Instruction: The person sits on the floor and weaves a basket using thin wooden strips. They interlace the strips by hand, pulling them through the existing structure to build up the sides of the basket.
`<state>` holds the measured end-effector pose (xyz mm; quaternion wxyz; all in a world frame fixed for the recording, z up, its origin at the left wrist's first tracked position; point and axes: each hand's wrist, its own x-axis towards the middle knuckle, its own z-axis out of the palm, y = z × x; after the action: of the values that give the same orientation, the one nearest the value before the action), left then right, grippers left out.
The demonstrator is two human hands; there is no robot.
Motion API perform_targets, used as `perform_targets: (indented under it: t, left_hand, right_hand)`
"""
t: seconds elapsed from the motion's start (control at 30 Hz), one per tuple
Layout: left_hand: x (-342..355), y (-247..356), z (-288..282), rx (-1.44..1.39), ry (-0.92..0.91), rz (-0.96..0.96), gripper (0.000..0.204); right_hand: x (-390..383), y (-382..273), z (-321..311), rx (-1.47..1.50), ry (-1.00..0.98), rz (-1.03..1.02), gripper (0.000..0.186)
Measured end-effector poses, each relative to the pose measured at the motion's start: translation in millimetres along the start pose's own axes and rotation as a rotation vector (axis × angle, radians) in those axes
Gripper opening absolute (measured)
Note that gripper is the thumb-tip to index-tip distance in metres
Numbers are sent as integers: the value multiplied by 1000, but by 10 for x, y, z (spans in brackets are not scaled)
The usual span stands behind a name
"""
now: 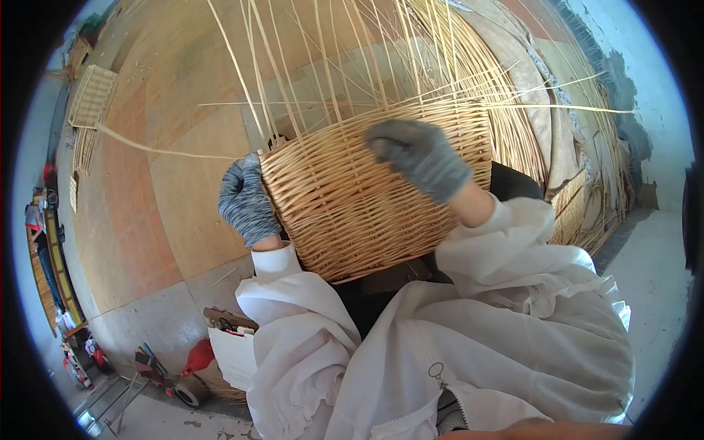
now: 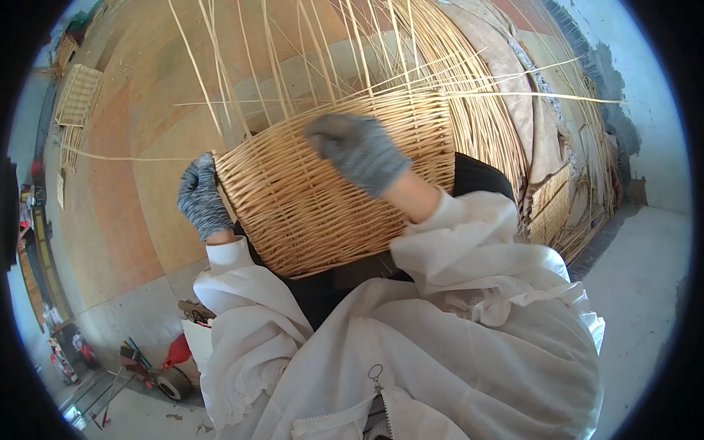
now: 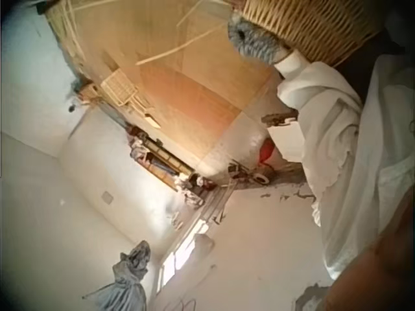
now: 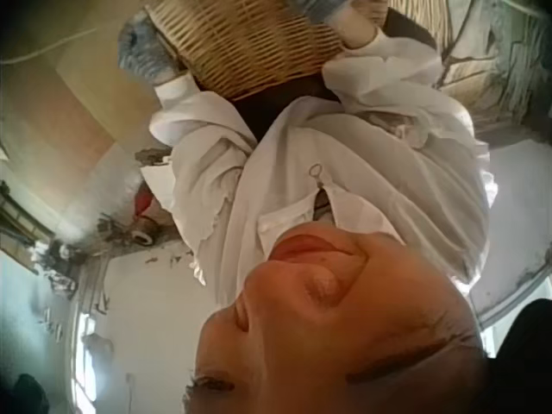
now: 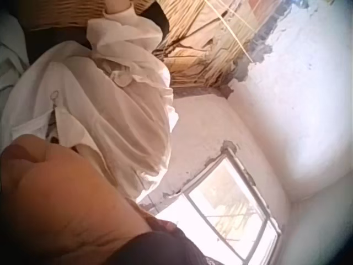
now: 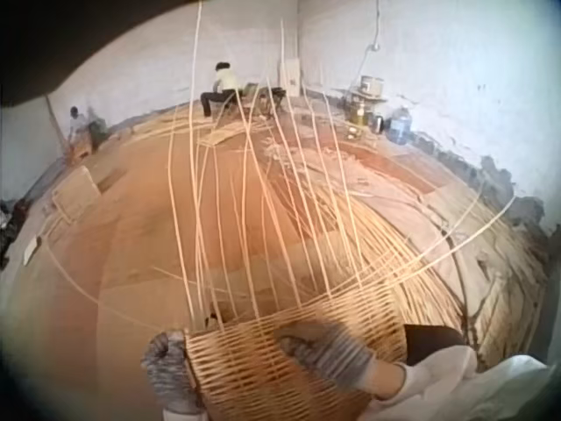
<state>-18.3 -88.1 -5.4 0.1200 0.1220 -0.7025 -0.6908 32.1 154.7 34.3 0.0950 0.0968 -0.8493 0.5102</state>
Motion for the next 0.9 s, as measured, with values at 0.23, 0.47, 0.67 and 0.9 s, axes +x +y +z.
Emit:
perform_targets:
  t: [0.23,0.47,0.67,0.9]
  left_hand:
    - [78,-195,-4,-601,-232,-445,29]
    - [122,-407,-129,-499,-196,-366,27]
    - [95,-401,-94,-684,-237,-378,19]
    - [141,-370,38,-667,-215,-354,22]
  right_hand:
    - [1177,-207,965,-711,-649,-100,26]
    - [1254,-353,793,45,-566,525,37]
    - [1108,-484,984,-551,-898,147,42]
    - [800,-185,928,1044,199,266,29]
